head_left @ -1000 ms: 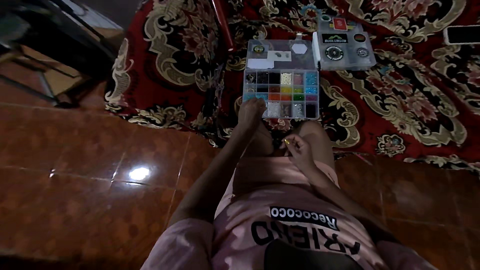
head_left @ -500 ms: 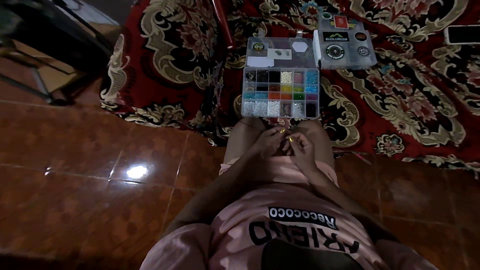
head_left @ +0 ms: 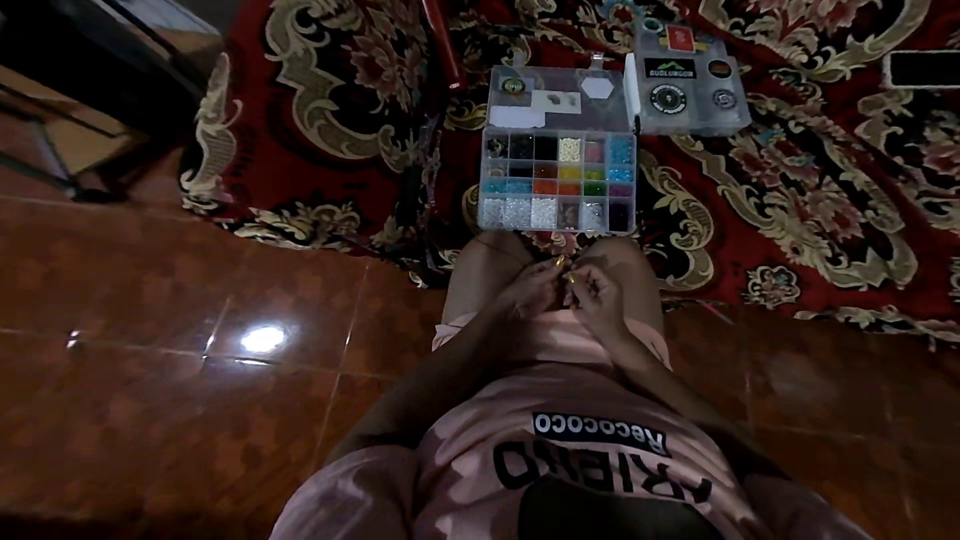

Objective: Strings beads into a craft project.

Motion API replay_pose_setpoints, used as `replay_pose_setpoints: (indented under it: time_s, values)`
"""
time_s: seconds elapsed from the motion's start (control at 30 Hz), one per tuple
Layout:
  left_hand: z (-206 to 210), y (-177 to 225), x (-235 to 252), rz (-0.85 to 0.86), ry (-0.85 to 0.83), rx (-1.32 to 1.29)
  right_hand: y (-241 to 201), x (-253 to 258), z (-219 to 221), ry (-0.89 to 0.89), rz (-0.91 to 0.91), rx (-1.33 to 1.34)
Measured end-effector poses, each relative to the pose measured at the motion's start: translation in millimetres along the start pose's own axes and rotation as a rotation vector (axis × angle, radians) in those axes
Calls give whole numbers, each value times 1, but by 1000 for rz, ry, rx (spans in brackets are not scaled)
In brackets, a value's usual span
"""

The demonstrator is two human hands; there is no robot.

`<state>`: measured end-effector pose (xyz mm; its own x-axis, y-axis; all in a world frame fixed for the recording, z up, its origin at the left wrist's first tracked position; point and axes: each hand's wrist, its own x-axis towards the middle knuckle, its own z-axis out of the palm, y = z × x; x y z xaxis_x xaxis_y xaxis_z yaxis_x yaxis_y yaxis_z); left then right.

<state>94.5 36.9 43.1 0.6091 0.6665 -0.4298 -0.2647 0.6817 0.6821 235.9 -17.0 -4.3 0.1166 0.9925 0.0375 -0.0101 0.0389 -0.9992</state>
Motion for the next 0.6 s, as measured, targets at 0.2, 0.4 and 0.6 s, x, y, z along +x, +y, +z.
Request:
replay_pose_setpoints:
  time_s: [0.2, 0.4, 0.6]
  values:
    - [23, 9, -3, -78, 227, 65, 0, 0, 0, -7, 18, 4]
    - [-29, -23, 17, -23, -19, -25, 2, 1, -1, -20, 27, -4]
    - [-28, -24, 19, 122, 130, 85, 1, 0, -1, -4, -7, 4]
